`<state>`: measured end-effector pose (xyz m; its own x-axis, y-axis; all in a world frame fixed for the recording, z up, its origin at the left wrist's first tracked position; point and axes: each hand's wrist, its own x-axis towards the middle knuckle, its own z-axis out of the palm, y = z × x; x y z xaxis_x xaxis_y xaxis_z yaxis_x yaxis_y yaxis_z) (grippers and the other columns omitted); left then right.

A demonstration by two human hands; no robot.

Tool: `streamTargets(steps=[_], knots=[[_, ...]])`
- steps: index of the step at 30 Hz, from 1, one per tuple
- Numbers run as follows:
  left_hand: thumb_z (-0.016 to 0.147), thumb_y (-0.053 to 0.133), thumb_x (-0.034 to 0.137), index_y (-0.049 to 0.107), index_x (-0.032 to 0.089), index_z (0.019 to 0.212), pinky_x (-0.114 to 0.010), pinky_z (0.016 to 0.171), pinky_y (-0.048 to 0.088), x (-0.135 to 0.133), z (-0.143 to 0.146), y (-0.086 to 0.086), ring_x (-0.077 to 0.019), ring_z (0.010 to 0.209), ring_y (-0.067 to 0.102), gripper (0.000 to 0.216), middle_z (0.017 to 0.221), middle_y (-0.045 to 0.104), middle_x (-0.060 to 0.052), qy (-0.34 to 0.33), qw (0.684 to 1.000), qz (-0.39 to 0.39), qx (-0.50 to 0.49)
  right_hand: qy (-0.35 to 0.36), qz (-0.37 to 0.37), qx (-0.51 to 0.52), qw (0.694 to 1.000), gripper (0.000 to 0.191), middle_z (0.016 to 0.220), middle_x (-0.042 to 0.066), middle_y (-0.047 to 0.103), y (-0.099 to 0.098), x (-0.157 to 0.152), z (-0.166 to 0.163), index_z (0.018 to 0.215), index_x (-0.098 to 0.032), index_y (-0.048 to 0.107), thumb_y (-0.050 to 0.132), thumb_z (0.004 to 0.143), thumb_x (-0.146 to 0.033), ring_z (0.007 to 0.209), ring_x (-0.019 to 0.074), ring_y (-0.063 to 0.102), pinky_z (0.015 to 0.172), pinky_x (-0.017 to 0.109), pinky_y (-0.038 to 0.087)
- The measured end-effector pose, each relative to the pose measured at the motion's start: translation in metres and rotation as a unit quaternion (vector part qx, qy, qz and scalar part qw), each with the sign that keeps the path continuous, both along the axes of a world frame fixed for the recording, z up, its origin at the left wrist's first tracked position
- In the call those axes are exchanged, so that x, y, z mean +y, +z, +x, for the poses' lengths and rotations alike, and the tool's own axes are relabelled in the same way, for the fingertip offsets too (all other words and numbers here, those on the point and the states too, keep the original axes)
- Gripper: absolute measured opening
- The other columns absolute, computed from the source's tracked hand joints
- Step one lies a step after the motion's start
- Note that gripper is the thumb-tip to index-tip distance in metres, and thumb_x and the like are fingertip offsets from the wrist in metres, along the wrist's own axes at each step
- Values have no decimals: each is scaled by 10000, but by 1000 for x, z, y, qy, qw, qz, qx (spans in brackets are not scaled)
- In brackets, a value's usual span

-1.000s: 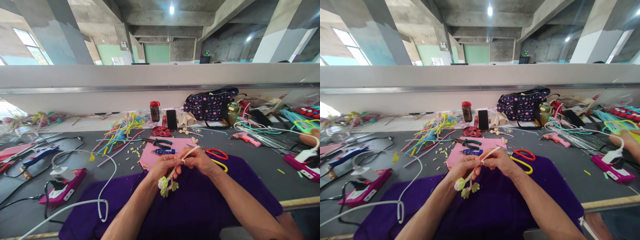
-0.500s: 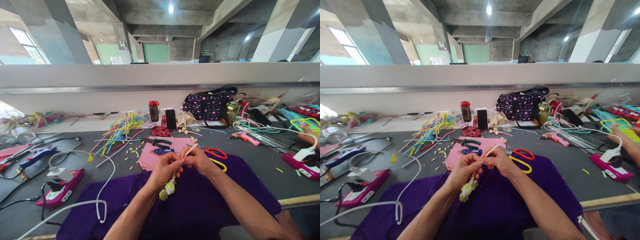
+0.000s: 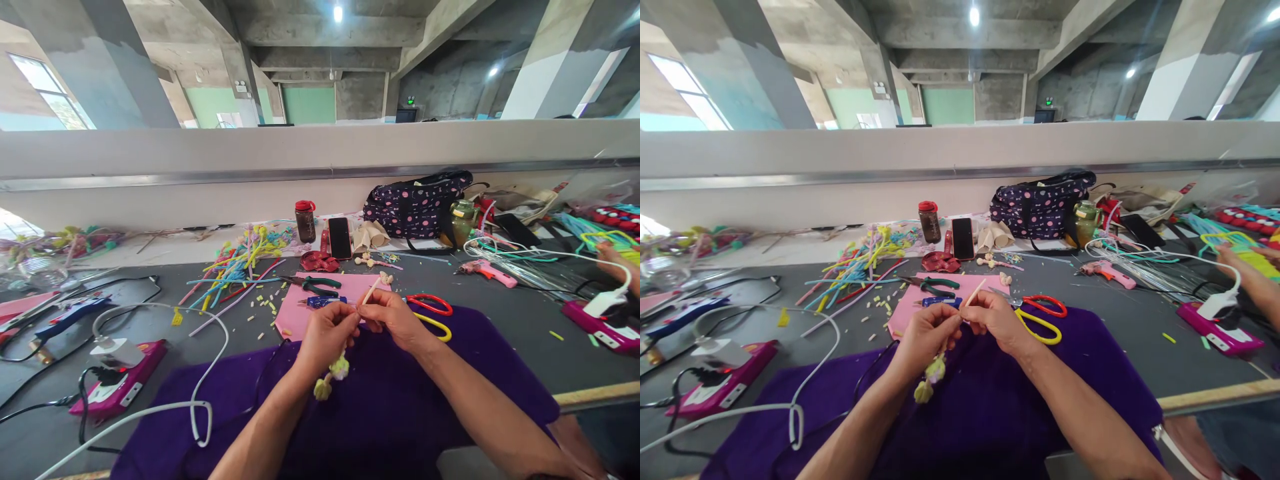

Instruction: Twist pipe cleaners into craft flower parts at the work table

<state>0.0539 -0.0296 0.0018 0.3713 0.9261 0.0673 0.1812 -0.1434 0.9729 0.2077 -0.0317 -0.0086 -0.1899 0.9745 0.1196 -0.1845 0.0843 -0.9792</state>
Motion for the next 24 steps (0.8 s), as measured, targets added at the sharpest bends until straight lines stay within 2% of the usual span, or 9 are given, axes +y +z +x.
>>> streamTargets(steps=[3, 5, 8, 12, 18, 21, 24], knots=[[699, 599, 367, 524, 138, 673, -160, 348, 260, 4, -6, 4, -62, 357, 471, 242, 517, 570, 6, -89, 976, -165, -110, 30, 39, 9, 999, 191, 609, -31, 532, 1, -1, 5, 850, -164, 600, 629, 677, -238, 448, 60, 436, 412, 186, 298], [683, 625, 343, 523, 131, 658, -149, 331, 255, 7, -11, 4, -55, 339, 468, 237, 504, 573, 2, -123, 956, -223, -149, 51, 57, -5, 997, 175, 626, -25, 539, 2, -2, 6, 840, -168, 610, 637, 681, -236, 456, 60, 438, 417, 187, 300], [682, 636, 304, 535, 121, 667, -137, 312, 261, 10, -16, 0, -57, 329, 476, 209, 491, 575, -3, -158, 932, -269, -182, 78, 85, -30, 993, 119, 631, -18, 535, 3, -3, 5, 796, -162, 629, 625, 707, -241, 465, 63, 441, 427, 195, 305], [689, 632, 284, 557, 104, 698, -136, 301, 284, 11, -16, -5, -69, 325, 493, 195, 480, 581, -16, -187, 914, -302, -195, 90, 110, -47, 989, 105, 666, -9, 545, 6, -4, 6, 776, -157, 634, 614, 723, -246, 479, 65, 450, 445, 202, 325], [691, 628, 279, 549, 111, 720, -138, 323, 318, 7, -14, -5, -92, 368, 543, 188, 532, 618, -38, -199, 904, -319, -203, 86, 113, -83, 986, 117, 646, -17, 537, 12, -7, 9, 746, -148, 614, 611, 723, -263, 481, 67, 456, 449, 194, 331], [664, 650, 280, 518, 126, 691, -137, 327, 300, 7, -14, -4, -92, 377, 545, 204, 540, 621, -31, -183, 914, -307, -194, 74, 104, -93, 988, 113, 611, -32, 504, 13, -8, 9, 734, -147, 607, 602, 724, -259, 469, 61, 447, 441, 188, 320], [643, 663, 298, 491, 142, 681, -143, 341, 292, 6, -14, -3, -87, 373, 529, 235, 521, 607, -10, -143, 942, -258, -161, 64, 87, -104, 989, 107, 563, -44, 477, 13, -7, 8, 728, -143, 603, 601, 711, -249, 449, 61, 432, 428, 186, 305]])
